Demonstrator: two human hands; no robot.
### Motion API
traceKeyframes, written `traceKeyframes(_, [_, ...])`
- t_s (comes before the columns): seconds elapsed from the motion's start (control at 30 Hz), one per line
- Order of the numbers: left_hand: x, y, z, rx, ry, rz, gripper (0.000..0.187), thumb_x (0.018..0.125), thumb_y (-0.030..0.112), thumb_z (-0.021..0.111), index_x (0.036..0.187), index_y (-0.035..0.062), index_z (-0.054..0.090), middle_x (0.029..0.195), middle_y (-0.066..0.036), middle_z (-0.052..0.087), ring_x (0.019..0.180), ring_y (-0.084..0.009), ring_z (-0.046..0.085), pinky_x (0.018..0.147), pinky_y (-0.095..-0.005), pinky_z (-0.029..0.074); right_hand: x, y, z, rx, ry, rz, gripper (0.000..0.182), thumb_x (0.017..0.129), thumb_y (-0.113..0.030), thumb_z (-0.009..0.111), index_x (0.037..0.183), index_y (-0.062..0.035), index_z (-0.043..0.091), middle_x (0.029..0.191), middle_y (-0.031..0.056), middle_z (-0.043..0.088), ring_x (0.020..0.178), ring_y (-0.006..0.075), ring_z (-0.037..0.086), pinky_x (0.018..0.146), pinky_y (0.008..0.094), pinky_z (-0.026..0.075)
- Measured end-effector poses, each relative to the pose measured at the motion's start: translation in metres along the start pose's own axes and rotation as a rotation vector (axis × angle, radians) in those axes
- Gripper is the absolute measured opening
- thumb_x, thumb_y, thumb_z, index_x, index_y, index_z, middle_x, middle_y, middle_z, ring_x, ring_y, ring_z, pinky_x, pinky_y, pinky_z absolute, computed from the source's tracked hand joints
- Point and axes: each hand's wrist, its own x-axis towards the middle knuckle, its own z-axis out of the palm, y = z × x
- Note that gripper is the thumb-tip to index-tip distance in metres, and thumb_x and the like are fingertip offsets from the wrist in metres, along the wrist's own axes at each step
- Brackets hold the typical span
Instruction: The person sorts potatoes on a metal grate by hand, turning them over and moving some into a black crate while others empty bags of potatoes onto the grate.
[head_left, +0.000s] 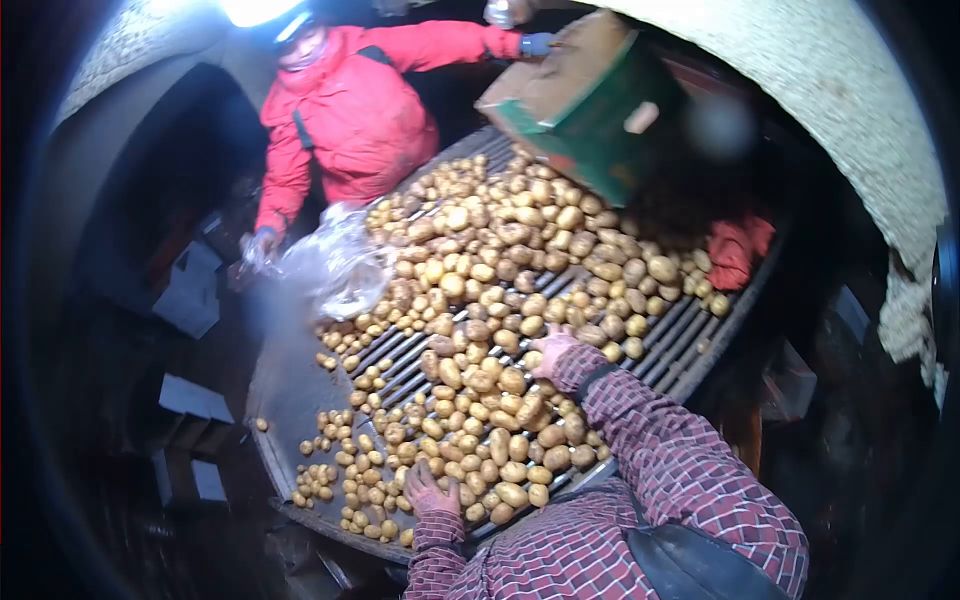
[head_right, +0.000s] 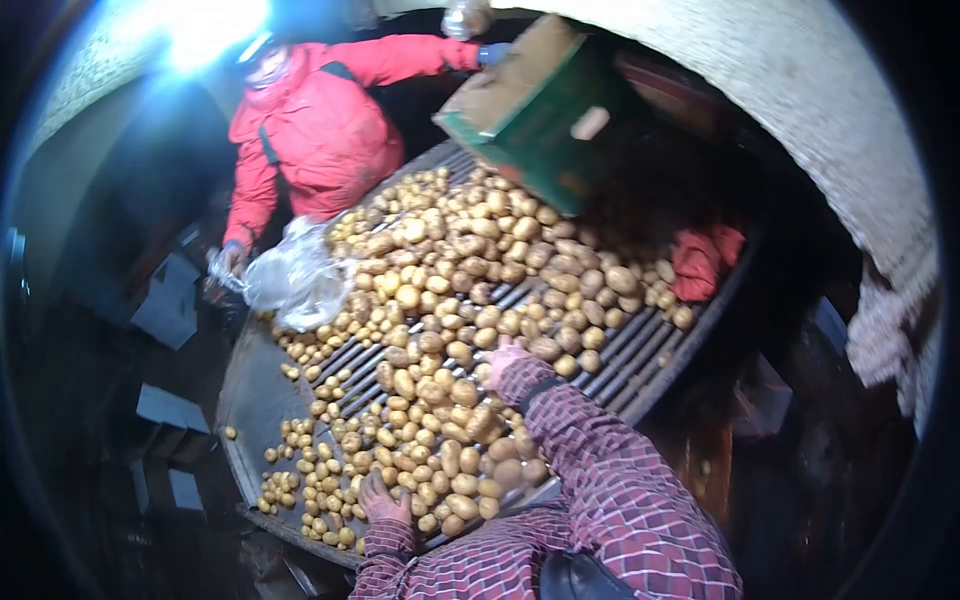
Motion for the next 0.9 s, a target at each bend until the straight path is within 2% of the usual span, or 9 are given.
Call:
traceKeyframes(0.23, [0.001,0.005,-0.004,-0.008,-0.023,0.011,0.081,0.077,0.035,0.068,0.143,0.0030,0.033,0.136,-0.024,0.040,0.129,-0.0401,0.034,0.110,-0.0537,0.025,-0.018,0.006,0.014,0.300,0.100,0.038,0.065,0.068,-0.049,0.075,0.123,-0.0181,0.063,0.136,0.0250,0.042,0.118,0.0385,0.052,0.104,0.0425,0.041])
traceKeyframes(0.37, [0.003,0.007,-0.001,0.006,-0.028,0.020,0.082,0.078,0.033,0.066,0.146,0.0062,0.030,0.137,-0.023,0.040,0.130,-0.0397,0.034,0.110,-0.0527,0.025,-0.028,0.077,0.041,1.685,0.315,0.044,0.059,0.078,-0.044,0.076,0.120,-0.0052,0.063,0.113,0.0130,0.064,0.098,0.0222,0.063,0.087,0.0318,0.050])
traceKeyframes(0.43, [0.003,0.010,-0.002,0.072,-0.065,-0.055,0.082,0.079,0.031,0.067,0.147,0.0085,0.028,0.138,-0.024,0.038,0.130,-0.0404,0.034,0.110,-0.0529,0.025,-0.081,0.117,0.029,1.669,0.783,0.066,0.051,0.084,-0.036,0.074,0.117,-0.0003,0.062,0.095,0.0050,0.067,0.081,0.0161,0.065,0.069,0.0283,0.053])
traceKeyframes(0.57, [0.001,0.009,-0.003,0.100,-0.078,-0.067,0.081,0.080,0.030,0.066,0.148,0.0106,0.027,0.137,-0.026,0.036,0.129,-0.0416,0.034,0.109,-0.0537,0.027,-0.213,0.214,0.020,1.765,1.137,0.110,0.042,0.086,-0.033,0.070,0.113,-0.0011,0.062,0.092,0.0051,0.067,0.075,0.0169,0.064,0.070,0.0296,0.054])
traceKeyframes(0.63, [0.001,0.010,-0.008,0.083,-0.098,-0.064,0.080,0.081,0.031,0.066,0.148,0.0098,0.028,0.137,-0.026,0.036,0.129,-0.0418,0.035,0.108,-0.0540,0.028,-0.267,0.292,0.078,1.768,1.356,0.481,0.043,0.084,-0.032,0.073,0.113,-0.0021,0.061,0.090,0.0063,0.065,0.071,0.0164,0.064,0.064,0.0297,0.053])
traceKeyframes(0.67, [0.002,0.012,-0.009,0.069,-0.099,-0.069,0.079,0.081,0.031,0.065,0.148,0.0095,0.028,0.137,-0.027,0.036,0.129,-0.0419,0.035,0.108,-0.0542,0.028,-0.296,0.309,0.088,1.403,1.515,0.784,0.046,0.083,-0.029,0.075,0.118,-0.0025,0.060,0.096,0.0073,0.065,0.075,0.0172,0.065,0.069,0.0294,0.054])
traceKeyframes(0.7, [0.003,0.010,-0.008,0.067,-0.090,-0.057,0.079,0.081,0.032,0.065,0.148,0.0093,0.028,0.137,-0.027,0.036,0.129,-0.0419,0.035,0.108,-0.0541,0.028,-0.327,0.337,0.113,1.259,1.453,0.870,0.053,0.081,-0.025,0.075,0.125,-0.0018,0.056,0.107,0.0110,0.066,0.090,0.0224,0.066,0.081,0.0334,0.054])
traceKeyframes(0.77, [0.003,0.006,-0.005,0.063,-0.074,-0.026,0.079,0.081,0.033,0.065,0.147,0.0089,0.029,0.137,-0.027,0.036,0.129,-0.0419,0.035,0.108,-0.0540,0.028,-0.379,0.359,0.132,0.728,0.812,1.208,0.070,0.077,-0.029,0.076,0.133,0.0027,0.048,0.128,0.0203,0.057,0.114,0.0329,0.059,0.098,0.0391,0.046])
traceKeyframes(0.9, [0.002,0.008,-0.007,0.048,-0.072,-0.028,0.080,0.080,0.034,0.066,0.147,0.0078,0.029,0.138,-0.027,0.036,0.129,-0.0417,0.035,0.108,-0.0540,0.027,-0.331,0.337,0.100,0.748,1.040,0.992,0.057,0.083,-0.018,0.068,0.133,0.0028,0.049,0.133,0.0189,0.054,0.123,0.0277,0.052,0.105,0.0370,0.039])
